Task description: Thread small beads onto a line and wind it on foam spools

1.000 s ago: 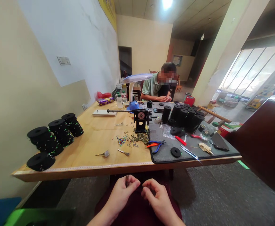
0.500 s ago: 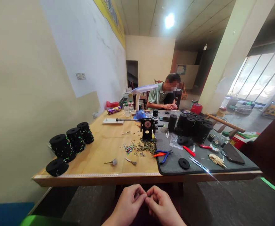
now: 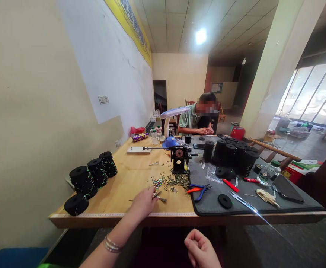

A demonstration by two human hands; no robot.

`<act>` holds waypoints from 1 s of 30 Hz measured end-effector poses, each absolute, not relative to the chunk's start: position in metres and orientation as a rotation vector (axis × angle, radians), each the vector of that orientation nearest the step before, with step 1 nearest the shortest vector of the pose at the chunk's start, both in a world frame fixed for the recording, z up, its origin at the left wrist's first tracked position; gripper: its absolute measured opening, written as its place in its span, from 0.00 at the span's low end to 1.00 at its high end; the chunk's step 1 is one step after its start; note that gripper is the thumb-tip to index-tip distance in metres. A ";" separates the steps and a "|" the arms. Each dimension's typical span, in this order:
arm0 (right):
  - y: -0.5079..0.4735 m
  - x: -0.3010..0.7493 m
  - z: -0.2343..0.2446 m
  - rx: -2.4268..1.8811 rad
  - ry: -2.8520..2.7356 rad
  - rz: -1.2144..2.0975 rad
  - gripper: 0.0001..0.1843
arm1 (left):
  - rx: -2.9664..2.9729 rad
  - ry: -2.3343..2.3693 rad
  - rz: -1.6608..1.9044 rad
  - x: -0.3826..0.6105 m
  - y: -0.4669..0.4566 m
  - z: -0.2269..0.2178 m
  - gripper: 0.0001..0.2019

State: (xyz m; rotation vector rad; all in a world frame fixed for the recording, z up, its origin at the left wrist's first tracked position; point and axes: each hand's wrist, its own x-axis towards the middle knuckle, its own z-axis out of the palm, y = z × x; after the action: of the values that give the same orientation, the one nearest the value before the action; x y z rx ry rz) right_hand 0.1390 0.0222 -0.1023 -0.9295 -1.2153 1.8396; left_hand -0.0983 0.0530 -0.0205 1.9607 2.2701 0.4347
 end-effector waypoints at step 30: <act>0.012 0.143 -0.095 -0.986 -1.016 1.781 0.28 | 1.078 1.266 1.100 -0.019 -0.001 -0.052 0.08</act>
State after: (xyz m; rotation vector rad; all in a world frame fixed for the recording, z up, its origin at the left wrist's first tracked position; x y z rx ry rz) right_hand 0.1426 0.0120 -0.0950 -0.9859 -1.0156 1.7807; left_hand -0.0186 -0.0010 -0.0522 1.0776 1.2658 1.1003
